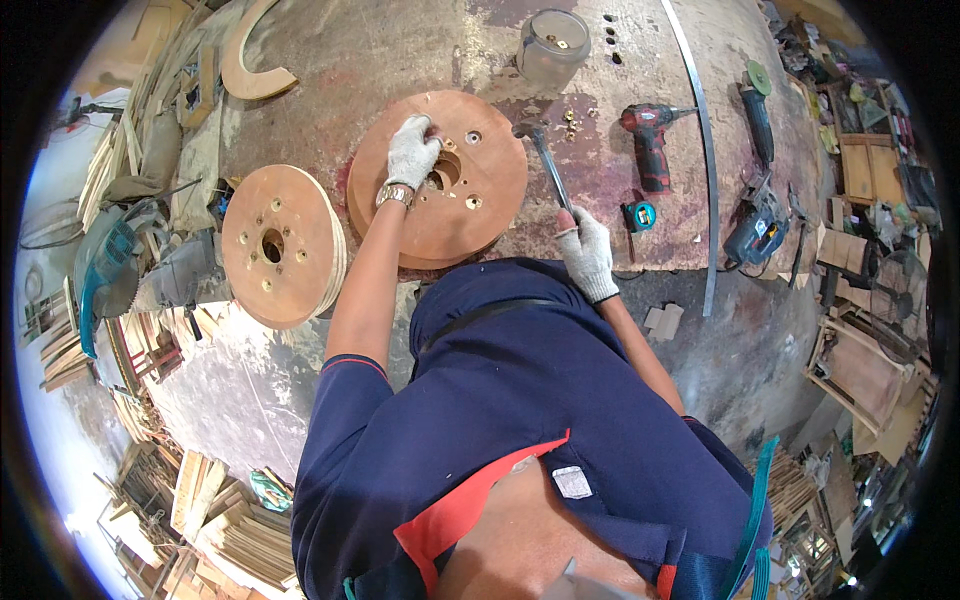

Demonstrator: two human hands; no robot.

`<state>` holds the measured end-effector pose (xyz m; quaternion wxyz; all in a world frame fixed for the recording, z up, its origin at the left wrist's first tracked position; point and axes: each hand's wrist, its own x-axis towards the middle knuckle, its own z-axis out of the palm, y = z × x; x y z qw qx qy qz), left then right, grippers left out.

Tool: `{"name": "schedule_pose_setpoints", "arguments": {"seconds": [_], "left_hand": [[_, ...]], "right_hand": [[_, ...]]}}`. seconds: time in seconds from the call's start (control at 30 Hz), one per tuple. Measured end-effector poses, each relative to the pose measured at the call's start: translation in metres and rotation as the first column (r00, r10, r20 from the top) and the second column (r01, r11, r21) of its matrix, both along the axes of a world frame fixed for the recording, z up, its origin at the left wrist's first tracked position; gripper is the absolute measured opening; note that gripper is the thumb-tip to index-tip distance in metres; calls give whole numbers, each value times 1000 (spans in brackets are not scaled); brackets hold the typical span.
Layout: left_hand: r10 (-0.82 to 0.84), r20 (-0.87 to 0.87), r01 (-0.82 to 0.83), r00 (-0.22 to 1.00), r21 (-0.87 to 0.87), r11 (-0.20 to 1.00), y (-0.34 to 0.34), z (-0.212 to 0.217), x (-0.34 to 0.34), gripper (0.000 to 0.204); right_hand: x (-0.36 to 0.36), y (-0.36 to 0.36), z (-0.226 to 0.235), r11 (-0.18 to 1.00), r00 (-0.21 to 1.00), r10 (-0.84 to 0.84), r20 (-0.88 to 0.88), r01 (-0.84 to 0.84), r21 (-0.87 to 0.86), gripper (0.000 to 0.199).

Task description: The person inserts small metal fasteners into pre-drilled holes on stacked circular wooden discs and taps them flush with a hammer. The person works on multiple discs in sequence, occasionally repositioning the stack.

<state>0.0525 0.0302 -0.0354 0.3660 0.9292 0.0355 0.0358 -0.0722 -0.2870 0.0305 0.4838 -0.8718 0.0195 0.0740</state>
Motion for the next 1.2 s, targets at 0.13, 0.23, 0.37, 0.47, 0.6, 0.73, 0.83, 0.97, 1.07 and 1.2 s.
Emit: {"name": "schedule_pose_setpoints", "arguments": {"seconds": [0.13,0.23,0.37,0.47,0.6,0.73,0.83,0.97,1.07,1.2], "left_hand": [[-115,-58,124,992,192,973,3,9,-5,16],[-157,-90,172,984,202,964,0,18,-4,18],[-287,-139,315,948,274,909,2,25,5,20],[-276,-147,306,950,245,920,7,22,10,19],[-112,-145,116,983,14,993,11,20,7,18],[-85,-60,90,995,101,991,23,28,-12,22],[-238,-115,263,964,331,906,16,35,-38,19],[-375,-72,357,924,509,783,25,21,-83,24],[-348,-150,372,925,532,761,32,17,-100,29],[-290,-216,361,932,520,774,39,21,-106,28]], "right_hand": [[2,2,1,1000,999,-13,-37,14,5,40],[2,1,-2,1000,1000,2,-28,-3,-6,40],[2,2,2,999,999,42,-20,-42,-12,40],[3,2,2,998,998,60,-17,-60,-10,40],[1,0,0,999,999,33,-43,-33,20,40],[1,-2,0,1000,1000,-6,-24,7,23,39],[1,-4,0,999,998,-33,-47,34,8,38],[6,-3,-1,1000,997,-27,-73,28,10,39],[9,-4,-4,1000,997,-16,-80,15,-6,40],[10,-2,4,999,995,-32,-96,35,30,41]]}}
